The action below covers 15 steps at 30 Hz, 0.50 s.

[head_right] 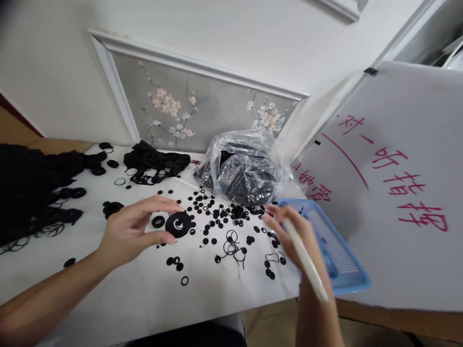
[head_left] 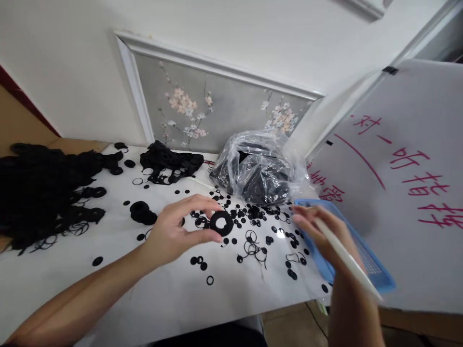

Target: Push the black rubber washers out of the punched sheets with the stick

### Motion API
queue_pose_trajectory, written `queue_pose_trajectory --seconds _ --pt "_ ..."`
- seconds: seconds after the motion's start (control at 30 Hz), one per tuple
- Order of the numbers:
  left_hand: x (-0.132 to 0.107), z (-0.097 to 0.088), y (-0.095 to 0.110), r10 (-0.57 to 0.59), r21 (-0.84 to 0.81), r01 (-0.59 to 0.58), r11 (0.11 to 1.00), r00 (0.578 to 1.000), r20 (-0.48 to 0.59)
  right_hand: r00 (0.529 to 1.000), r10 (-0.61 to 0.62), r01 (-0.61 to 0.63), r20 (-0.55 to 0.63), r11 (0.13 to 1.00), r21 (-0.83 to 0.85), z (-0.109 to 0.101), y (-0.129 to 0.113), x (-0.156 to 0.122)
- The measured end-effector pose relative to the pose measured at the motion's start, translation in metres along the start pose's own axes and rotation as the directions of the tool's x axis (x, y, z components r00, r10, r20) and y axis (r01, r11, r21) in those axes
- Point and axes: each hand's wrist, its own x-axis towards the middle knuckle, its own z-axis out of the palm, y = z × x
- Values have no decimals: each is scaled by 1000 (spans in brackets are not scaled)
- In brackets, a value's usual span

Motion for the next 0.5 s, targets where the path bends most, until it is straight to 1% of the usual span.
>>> queue_pose_trajectory --seconds 0.03,0.07,0.1,0.13,0.17,0.2,0.3,0.4,0.5 --pt "-1 2 7 33 -2 -33 999 999 -14 988 -40 7 148 976 216 15 -20 -6" --pt "-2 4 14 66 9 -65 998 998 -24 955 -67 -47 288 927 371 30 -40 -12" --pt "-2 5 19 99 27 -98 995 995 -27 910 -93 -119 404 875 469 44 -57 -17" --pt "-3 5 24 128 46 -127 991 991 -29 877 -132 -164 463 823 544 57 -73 -21" --pt "-3 5 27 148 65 -145 987 989 -33 862 -177 -188 475 760 622 68 -86 -24" --pt "-3 5 29 156 85 -152 985 987 -40 860 -206 -207 467 695 688 77 -96 -26" --pt "-1 2 33 136 124 -126 984 988 -77 889 -226 -227 398 539 812 95 -110 -26" --pt "4 0 36 100 154 -85 984 990 -95 912 -180 -253 368 458 852 102 -111 -22" --pt "11 -1 39 48 223 -34 974 997 -60 948 -144 -198 284 434 879 106 -107 -16"
